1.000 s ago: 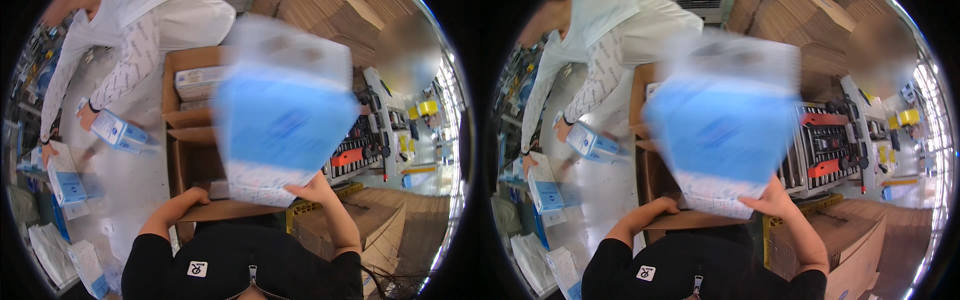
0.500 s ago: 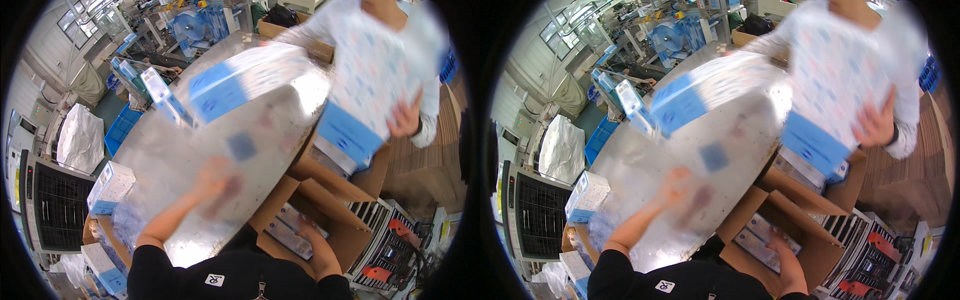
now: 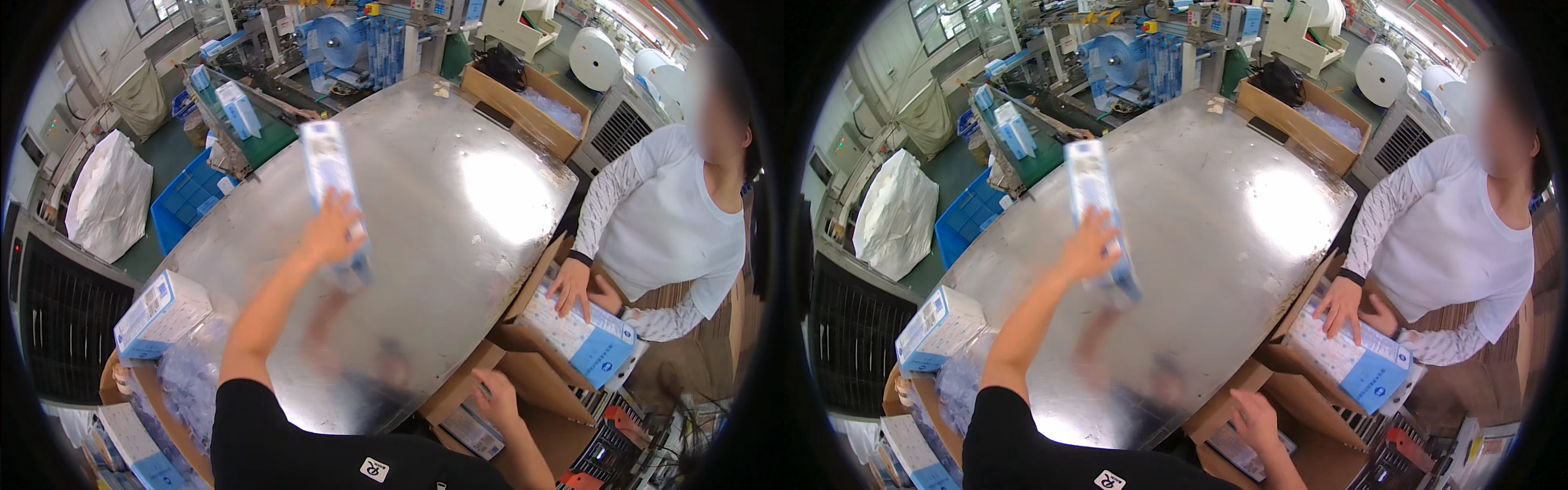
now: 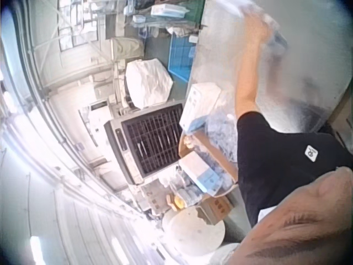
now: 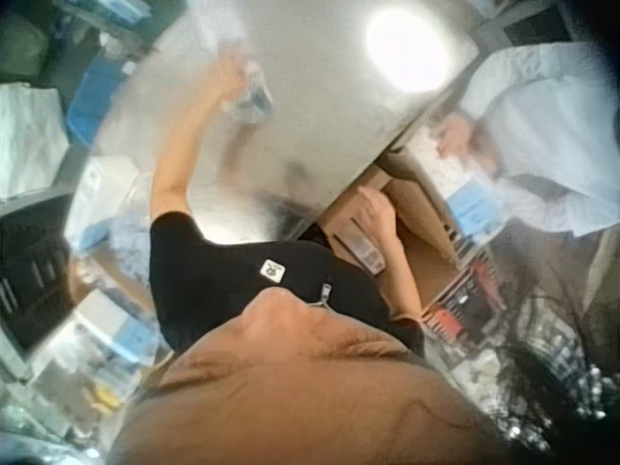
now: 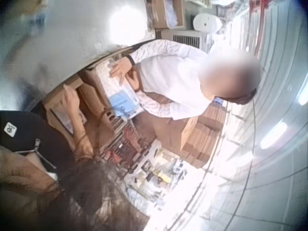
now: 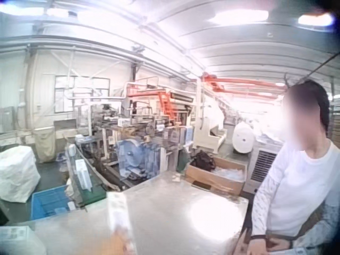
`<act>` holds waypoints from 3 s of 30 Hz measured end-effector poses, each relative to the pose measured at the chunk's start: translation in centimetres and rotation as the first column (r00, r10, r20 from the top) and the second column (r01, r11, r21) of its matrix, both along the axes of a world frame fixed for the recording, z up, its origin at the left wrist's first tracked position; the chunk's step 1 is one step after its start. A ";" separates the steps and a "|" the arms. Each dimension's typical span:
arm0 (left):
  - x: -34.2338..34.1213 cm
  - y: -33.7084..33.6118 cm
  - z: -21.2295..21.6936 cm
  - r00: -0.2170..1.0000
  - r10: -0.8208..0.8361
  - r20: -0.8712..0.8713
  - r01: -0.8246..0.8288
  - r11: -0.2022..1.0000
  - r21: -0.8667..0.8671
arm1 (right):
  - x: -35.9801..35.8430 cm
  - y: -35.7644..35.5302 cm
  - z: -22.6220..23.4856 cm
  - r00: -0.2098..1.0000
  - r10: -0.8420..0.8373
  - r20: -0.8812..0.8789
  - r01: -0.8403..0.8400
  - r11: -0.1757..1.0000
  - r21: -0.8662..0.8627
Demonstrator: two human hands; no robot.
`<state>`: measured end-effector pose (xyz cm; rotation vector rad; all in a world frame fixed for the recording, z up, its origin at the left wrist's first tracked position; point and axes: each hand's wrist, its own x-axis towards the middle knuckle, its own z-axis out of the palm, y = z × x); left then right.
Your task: The person packs product boxes into larger cardboard shipping containers by hand, placing small packets and blue-and-white boxes inside before closing the flaps and placing the containers on a conveyor belt.
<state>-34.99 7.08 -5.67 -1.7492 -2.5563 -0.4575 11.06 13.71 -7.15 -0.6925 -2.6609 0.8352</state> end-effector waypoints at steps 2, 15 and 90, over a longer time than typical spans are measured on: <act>5.9 -4.0 0.3 0.974 -0.225 -0.016 0.225 0.968 0.114 | -4.7 1.2 3.4 0.992 0.061 -0.113 -0.050 0.994 0.102; -9.4 -2.1 3.5 0.815 0.328 -0.478 -0.236 0.941 0.243 | -18.6 3.1 6.6 0.758 0.553 0.347 -0.647 0.706 0.289; 15.7 -32.6 -8.5 0.751 0.654 0.096 -0.660 0.733 0.165 | 18.4 8.7 -21.6 0.684 0.115 0.720 0.282 0.869 -0.407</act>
